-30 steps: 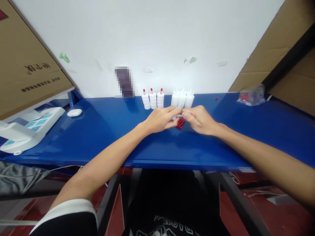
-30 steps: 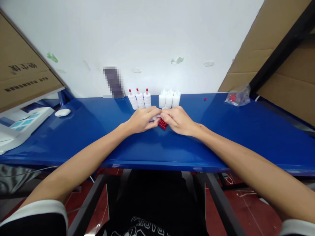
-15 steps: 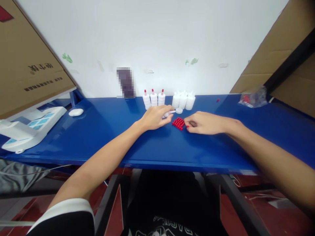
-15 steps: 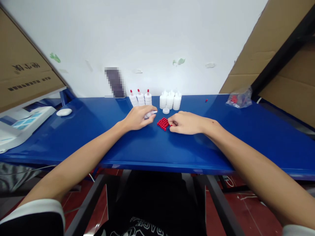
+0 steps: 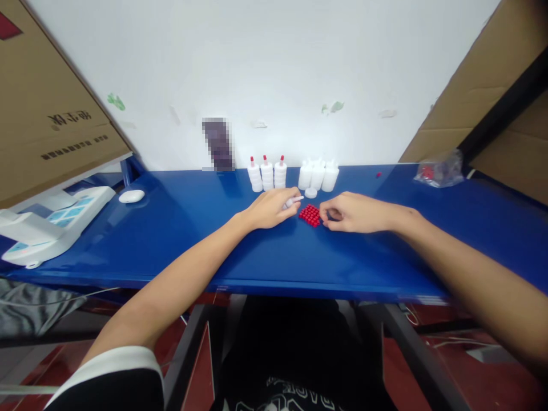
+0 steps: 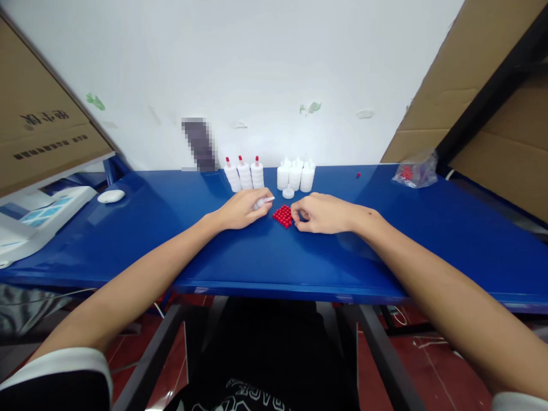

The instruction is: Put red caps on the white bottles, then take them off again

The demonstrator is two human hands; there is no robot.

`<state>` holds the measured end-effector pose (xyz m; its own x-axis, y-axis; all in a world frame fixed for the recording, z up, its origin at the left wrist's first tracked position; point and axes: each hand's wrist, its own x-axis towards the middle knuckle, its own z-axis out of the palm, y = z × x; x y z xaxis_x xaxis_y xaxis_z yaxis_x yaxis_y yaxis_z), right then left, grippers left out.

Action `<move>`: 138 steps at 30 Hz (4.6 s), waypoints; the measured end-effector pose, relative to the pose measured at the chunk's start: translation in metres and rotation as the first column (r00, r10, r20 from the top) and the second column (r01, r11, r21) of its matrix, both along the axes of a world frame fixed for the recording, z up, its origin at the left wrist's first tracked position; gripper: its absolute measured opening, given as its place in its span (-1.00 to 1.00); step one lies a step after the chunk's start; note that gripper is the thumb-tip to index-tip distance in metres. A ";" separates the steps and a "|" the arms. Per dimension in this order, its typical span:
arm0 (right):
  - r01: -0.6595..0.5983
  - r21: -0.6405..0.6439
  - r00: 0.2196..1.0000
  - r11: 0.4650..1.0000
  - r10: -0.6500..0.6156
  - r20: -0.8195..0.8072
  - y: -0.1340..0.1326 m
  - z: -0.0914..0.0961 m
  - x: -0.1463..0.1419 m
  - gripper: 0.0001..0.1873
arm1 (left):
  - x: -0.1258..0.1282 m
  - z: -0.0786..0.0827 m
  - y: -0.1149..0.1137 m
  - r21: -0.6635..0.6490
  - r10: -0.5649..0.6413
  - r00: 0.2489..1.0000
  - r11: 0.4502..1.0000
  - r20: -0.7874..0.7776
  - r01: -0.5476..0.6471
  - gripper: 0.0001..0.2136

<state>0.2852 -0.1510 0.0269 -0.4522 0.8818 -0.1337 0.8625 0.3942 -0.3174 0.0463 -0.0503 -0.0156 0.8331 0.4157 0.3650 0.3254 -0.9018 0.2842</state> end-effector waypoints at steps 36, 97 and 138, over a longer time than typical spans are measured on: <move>0.001 0.051 0.996 0.999 0.004 -0.094 -0.002 0.005 0.007 -0.91 | 0.000 -0.003 0.001 0.033 0.011 1.000 0.999 -0.025 -0.010 -0.74; -0.008 0.034 0.977 0.999 0.015 -0.214 -0.001 -0.001 -0.006 -0.94 | 0.004 0.000 -0.001 -0.272 -0.070 0.991 0.957 0.112 0.098 -0.64; 0.265 0.613 0.957 0.744 -0.281 -0.072 0.005 -0.014 -0.009 -0.40 | 0.010 -0.002 -0.008 -0.176 0.290 0.819 0.957 0.495 -0.233 -0.69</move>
